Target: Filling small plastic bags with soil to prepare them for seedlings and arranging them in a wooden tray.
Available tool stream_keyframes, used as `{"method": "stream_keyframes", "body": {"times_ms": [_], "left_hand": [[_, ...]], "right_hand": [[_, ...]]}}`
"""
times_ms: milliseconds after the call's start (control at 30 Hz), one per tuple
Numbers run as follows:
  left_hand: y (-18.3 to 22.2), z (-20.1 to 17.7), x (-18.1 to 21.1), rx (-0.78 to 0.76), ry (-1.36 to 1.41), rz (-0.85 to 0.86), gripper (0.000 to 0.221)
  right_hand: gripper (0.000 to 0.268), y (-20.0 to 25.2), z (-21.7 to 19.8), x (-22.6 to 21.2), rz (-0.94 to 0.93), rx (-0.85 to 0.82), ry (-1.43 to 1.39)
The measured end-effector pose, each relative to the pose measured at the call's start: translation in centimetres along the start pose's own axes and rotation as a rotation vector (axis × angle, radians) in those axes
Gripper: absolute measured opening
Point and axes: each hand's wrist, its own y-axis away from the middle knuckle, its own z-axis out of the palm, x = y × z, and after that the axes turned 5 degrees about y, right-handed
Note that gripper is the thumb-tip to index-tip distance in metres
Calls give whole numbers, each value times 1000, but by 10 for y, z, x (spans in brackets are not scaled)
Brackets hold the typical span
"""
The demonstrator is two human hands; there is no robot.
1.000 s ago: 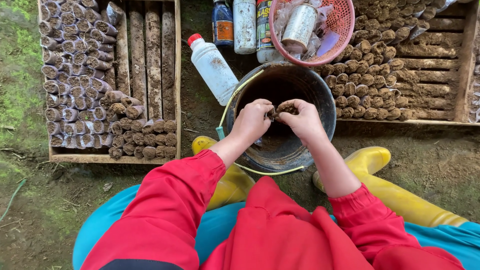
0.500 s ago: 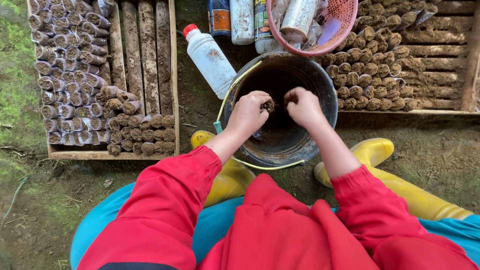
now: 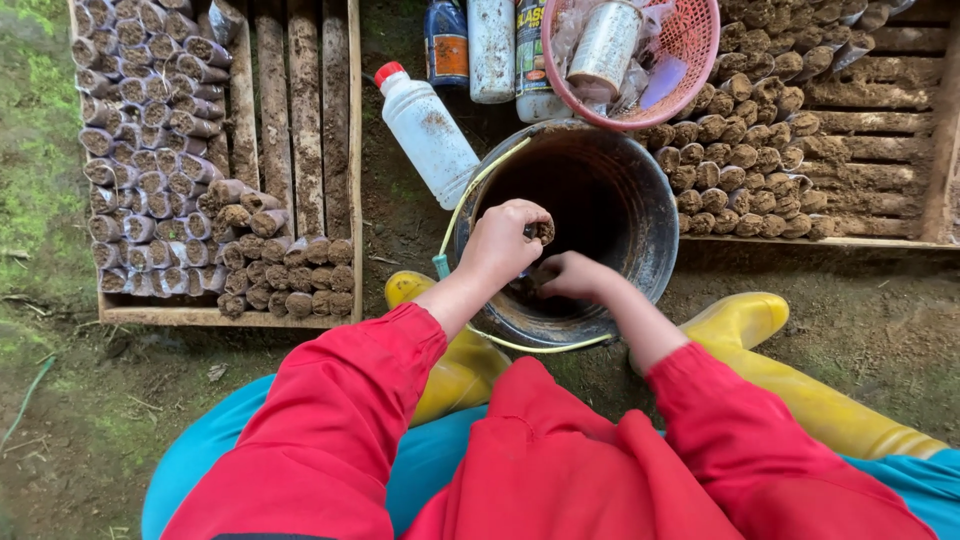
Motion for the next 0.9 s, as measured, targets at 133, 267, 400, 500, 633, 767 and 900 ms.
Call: {"method": "stream_keyframes", "body": {"times_ms": [133,267,400,500,633,767,900], "left_hand": [[3,-1,2,-2,0,3,39],[6,0,16,-1,29,-5,37],[15,5,22,8,57,48,34],[22,1,28,28,44,88,37],[21,0,25,19,43,79,36],[20,-2,27,20,81,89,37],[18,-5,23,49,40,102,35]], "right_hand": [[36,61,-31,-35,-41,287,-569],[42,56,-41,-46,-56,462,-797],[30,26,-35,-41,-6,607,-493],[25,29,-33,-49,33,640,-278],[23,50,-45,-56,61,683,-221],[29,68,-52,-60,50,664,-233],[31,96,-60,-79,-11,664,-400]]}}
